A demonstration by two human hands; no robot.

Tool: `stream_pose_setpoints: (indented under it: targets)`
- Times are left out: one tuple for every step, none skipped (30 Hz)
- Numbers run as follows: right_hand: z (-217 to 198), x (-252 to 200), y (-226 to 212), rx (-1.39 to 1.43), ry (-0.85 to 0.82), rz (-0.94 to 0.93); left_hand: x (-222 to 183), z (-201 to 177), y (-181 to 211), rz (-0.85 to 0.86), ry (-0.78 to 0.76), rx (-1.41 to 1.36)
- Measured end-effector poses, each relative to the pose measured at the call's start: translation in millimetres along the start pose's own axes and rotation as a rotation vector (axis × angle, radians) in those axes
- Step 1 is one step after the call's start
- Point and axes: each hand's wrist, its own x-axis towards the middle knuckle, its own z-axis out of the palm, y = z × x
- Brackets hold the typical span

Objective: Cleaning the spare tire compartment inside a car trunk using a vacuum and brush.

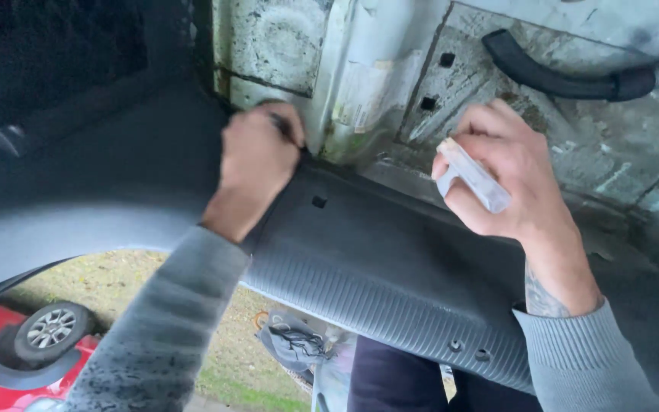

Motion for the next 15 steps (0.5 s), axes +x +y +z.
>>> stream_pose_setpoints:
  targets:
    - [-3, 0, 0, -0.018, 0.011, 0.039, 6, -2, -4, -0.086, 0.068, -0.039]
    - [-6, 1, 0, -0.035, 0.023, 0.077, 12, -3, -9, -0.171, 0.136, -0.079]
    - [-8, -1, -2, -0.037, 0.033, 0.093, 11, -1, -7, -0.157, 0.124, -0.077]
    - [-8, -2, -5, -0.012, 0.048, 0.097, 10, 1, -5, -0.153, 0.181, -0.16]
    - [-8, -3, -6, 0.02, 0.05, 0.086, 2, 4, -4, -0.167, 0.249, -0.243]
    - [-6, -4, -5, 0.026, 0.047, 0.087, 0, 5, -1, -0.172, 0.247, -0.24]
    - [-6, -3, -4, 0.027, 0.039, 0.071, -1, 6, 3, -0.115, 0.247, -0.317]
    - [-6, -1, -3, 0.029, 0.032, 0.056, -1, 6, 6, -0.058, 0.247, -0.394]
    - [-2, 1, -3, 0.023, 0.042, 0.057, 2, 8, 4, -0.046, 0.248, -0.394]
    - [1, 3, -2, 0.038, 0.008, 0.055, 6, 11, 2, -0.078, 0.291, -0.479]
    - [5, 5, -2, 0.062, -0.036, 0.048, 5, 12, 0, -0.122, 0.338, -0.56]
    - [13, 8, 3, 0.063, -0.034, 0.043, 3, 18, 8, -0.122, 0.342, -0.557]
    - [20, 9, 7, 0.038, -0.081, 0.037, -4, 25, 17, -0.017, 0.188, -0.511]
    - [28, 9, 11, 0.013, -0.129, 0.03, -10, 33, 27, 0.086, 0.033, -0.463]
    - [31, 6, 15, 0.012, -0.136, 0.04, -7, 28, 26, 0.082, 0.025, -0.472]
